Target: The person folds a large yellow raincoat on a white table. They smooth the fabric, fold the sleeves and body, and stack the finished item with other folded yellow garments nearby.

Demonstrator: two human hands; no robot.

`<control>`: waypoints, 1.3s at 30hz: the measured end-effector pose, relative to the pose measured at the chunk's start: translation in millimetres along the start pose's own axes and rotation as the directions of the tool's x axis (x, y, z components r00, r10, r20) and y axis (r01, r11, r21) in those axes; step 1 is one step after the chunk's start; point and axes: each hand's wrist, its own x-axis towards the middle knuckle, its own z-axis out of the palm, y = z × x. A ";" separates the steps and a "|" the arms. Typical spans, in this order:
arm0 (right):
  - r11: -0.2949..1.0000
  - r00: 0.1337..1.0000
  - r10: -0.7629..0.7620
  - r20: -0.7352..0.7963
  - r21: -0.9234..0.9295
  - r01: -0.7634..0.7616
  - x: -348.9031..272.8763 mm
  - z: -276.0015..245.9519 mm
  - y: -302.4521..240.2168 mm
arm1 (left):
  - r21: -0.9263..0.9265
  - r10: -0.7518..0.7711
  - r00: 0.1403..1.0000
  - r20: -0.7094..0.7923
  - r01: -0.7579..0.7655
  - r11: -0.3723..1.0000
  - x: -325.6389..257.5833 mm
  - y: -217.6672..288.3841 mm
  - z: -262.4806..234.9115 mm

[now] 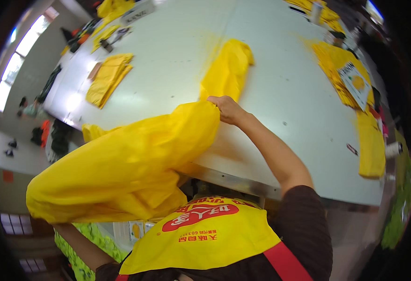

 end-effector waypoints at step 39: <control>0.264 0.098 0.938 -0.331 0.870 0.417 -309.2 -64.9 -2.8 | 0.228 0.083 0.344 0.935 -0.766 0.601 -274.1 -304.1 458.2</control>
